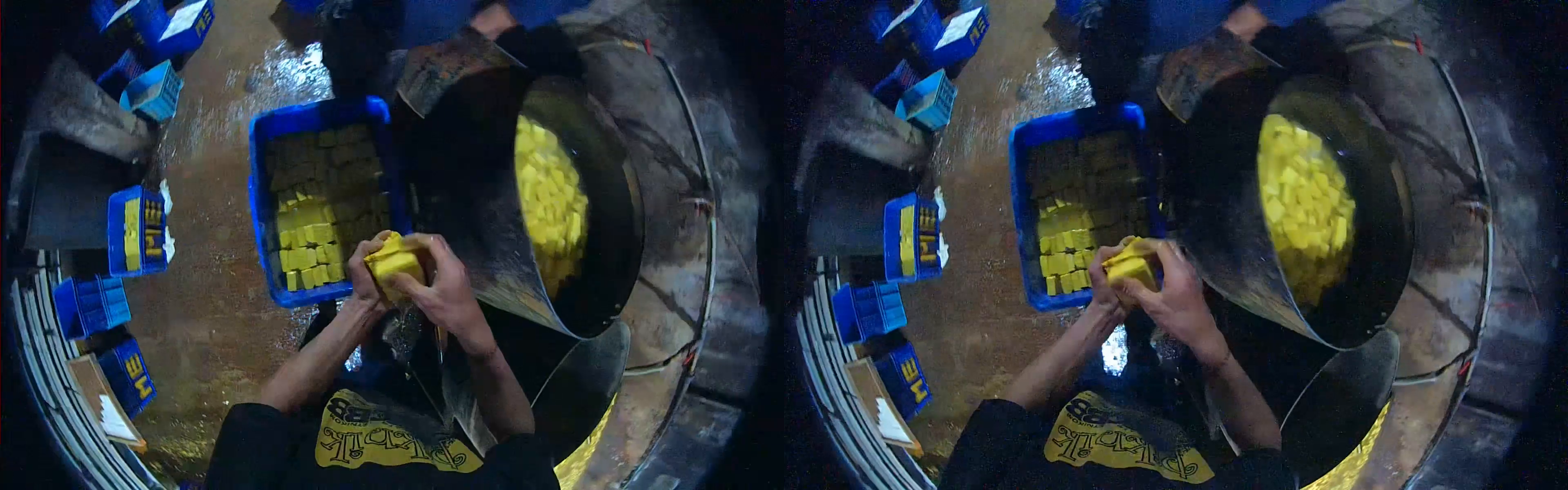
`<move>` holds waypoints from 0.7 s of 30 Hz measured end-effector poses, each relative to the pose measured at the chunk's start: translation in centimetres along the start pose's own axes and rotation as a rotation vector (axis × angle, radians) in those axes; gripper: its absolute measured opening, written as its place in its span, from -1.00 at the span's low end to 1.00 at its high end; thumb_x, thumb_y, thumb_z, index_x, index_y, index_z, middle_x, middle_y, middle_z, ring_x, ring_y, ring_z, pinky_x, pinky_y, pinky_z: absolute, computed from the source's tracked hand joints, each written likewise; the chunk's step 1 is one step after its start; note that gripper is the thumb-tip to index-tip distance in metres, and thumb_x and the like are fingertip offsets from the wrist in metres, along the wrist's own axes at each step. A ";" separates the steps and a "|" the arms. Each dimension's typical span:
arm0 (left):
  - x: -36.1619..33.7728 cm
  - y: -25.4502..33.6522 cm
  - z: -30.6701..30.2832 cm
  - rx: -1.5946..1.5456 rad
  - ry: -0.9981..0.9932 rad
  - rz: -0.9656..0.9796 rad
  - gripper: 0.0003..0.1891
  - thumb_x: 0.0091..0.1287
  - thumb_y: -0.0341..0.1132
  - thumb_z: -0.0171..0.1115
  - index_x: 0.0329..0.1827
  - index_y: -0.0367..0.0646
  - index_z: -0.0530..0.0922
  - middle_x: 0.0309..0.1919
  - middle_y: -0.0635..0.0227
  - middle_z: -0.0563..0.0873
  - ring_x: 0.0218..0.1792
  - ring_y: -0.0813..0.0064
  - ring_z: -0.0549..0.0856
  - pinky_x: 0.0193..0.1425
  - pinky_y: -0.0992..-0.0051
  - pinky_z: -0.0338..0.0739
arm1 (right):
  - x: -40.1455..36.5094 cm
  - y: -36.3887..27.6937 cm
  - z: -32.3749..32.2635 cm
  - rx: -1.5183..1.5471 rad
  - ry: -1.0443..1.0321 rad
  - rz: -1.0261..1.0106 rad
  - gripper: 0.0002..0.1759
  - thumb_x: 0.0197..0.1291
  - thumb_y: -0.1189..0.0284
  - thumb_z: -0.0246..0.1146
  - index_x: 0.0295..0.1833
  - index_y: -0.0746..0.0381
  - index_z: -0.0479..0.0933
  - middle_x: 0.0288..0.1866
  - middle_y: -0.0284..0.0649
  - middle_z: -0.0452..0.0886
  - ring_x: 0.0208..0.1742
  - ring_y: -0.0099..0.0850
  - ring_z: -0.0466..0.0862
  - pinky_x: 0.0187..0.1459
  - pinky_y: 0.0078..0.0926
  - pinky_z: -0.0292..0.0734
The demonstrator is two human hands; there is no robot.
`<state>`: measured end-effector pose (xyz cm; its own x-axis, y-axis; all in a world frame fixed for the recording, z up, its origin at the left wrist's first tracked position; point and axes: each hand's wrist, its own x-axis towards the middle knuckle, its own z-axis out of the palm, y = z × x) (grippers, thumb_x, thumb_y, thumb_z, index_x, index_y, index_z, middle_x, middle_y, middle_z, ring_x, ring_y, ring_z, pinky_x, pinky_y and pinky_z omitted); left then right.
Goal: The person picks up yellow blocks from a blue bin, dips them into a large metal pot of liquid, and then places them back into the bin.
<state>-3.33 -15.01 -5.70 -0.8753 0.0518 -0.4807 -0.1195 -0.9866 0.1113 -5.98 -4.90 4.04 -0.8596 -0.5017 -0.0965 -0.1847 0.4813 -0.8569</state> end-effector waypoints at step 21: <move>8.8 12.1 -23.2 2.367 -0.003 -1.079 -0.44 0.27 -0.12 -0.13 0.23 -0.35 0.25 0.33 -0.10 0.08 0.38 -0.04 -0.01 0.40 -0.03 -0.28 | 21.3 16.6 28.5 -0.388 -0.261 0.563 0.06 -0.40 -0.18 0.39 0.20 0.27 0.31 0.26 0.32 0.09 0.32 0.17 0.07 0.24 0.04 0.10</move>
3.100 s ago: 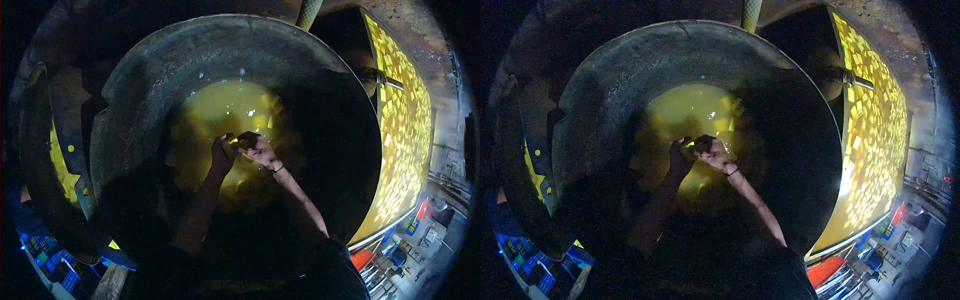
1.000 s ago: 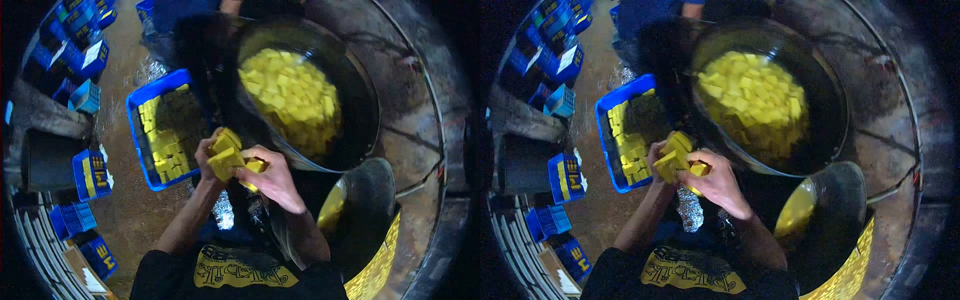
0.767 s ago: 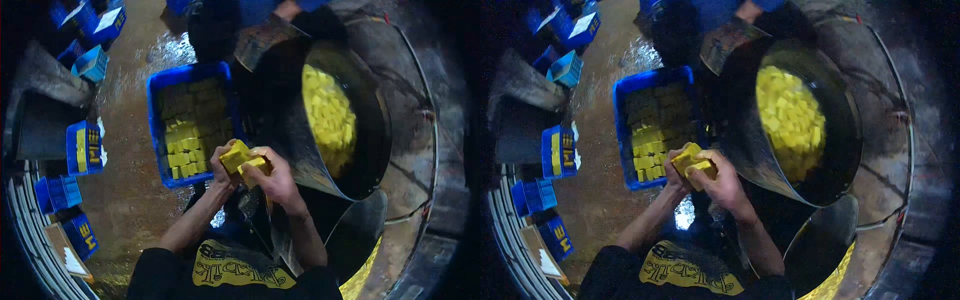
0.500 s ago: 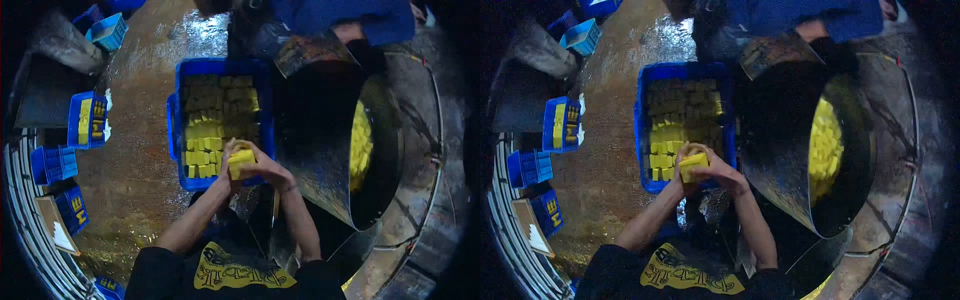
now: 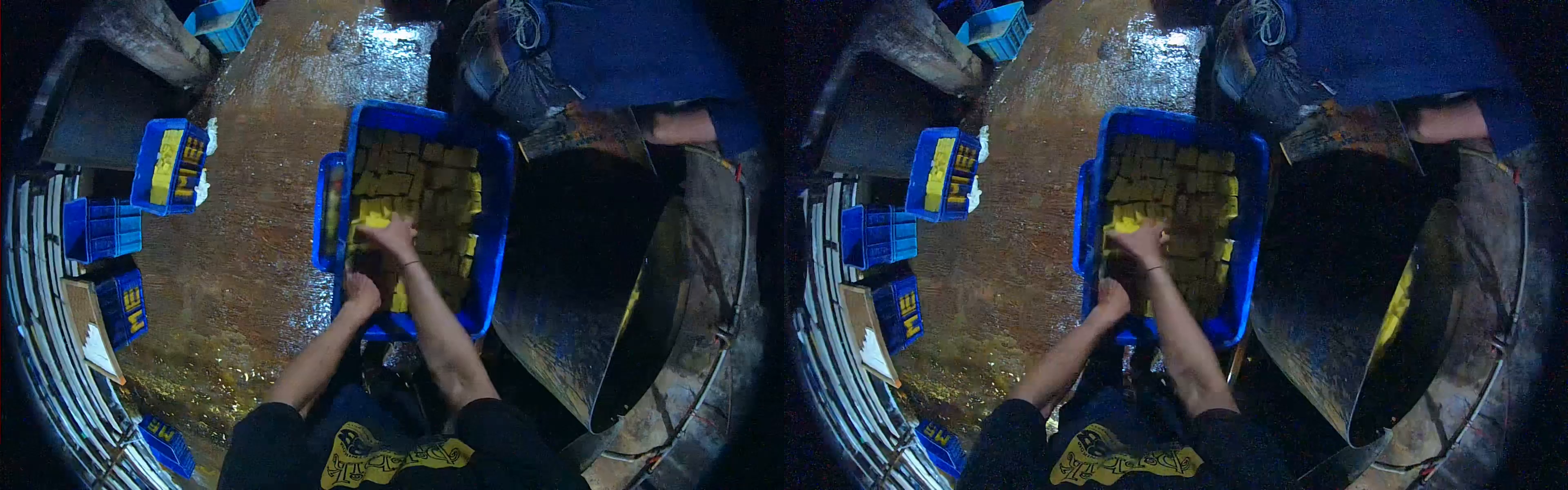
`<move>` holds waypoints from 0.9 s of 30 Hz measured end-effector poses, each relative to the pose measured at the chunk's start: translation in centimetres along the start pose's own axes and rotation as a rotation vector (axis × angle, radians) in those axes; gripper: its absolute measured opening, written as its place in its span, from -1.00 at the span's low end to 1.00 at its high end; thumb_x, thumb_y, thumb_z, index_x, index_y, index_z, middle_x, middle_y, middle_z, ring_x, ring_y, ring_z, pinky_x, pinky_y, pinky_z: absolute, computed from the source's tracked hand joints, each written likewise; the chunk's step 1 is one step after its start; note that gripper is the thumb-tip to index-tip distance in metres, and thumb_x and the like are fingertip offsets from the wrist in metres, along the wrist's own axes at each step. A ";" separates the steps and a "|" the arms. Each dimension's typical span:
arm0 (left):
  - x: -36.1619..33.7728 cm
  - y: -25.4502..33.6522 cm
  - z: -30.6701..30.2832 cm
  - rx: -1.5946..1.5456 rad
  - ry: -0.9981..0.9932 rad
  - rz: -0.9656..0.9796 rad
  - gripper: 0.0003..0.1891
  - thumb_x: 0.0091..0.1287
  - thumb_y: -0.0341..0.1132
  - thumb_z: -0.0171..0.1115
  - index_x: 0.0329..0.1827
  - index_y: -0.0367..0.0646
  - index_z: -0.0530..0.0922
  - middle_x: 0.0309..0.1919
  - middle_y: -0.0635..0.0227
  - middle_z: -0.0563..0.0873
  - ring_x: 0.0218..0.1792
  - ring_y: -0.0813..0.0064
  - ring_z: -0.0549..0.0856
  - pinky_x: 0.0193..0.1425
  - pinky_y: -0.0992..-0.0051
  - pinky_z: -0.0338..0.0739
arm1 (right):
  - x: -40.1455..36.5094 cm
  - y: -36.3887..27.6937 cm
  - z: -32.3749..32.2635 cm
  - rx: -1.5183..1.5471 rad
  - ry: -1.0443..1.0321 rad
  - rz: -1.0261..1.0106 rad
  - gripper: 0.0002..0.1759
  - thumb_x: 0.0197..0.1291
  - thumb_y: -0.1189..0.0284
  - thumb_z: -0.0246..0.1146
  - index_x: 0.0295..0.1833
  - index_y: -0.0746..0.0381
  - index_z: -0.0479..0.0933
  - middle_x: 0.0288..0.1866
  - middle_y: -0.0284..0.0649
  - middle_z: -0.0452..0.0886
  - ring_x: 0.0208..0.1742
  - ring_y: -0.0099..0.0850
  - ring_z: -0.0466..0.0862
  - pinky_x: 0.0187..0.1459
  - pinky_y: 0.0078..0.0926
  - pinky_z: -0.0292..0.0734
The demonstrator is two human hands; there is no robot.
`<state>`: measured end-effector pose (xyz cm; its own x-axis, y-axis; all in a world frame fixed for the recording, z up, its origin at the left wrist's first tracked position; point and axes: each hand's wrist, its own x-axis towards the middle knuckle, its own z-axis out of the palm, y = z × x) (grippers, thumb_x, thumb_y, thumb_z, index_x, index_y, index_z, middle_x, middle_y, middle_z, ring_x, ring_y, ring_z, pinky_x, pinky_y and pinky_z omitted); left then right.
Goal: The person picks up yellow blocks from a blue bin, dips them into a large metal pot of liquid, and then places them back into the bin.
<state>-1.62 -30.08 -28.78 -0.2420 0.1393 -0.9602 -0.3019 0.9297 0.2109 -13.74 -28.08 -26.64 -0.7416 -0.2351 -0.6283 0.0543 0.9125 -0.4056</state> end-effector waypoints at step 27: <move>-29.9 46.9 13.5 -0.612 0.849 1.821 -0.75 0.08 -0.48 0.20 -0.19 -0.28 0.38 -0.20 0.12 0.46 -0.13 0.27 0.45 -0.03 0.35 0.38 | -62.2 43.1 -24.6 1.085 1.077 -0.249 -0.47 0.03 0.30 0.33 0.07 0.30 0.36 0.03 -0.15 0.49 0.02 -0.33 0.53 0.04 -0.38 0.45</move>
<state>3.89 13.93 7.40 -0.7535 0.2300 0.6158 0.5565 -0.2754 0.7839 18.25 34.09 11.29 -0.8936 0.4394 0.0915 -0.0507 0.1037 -0.9933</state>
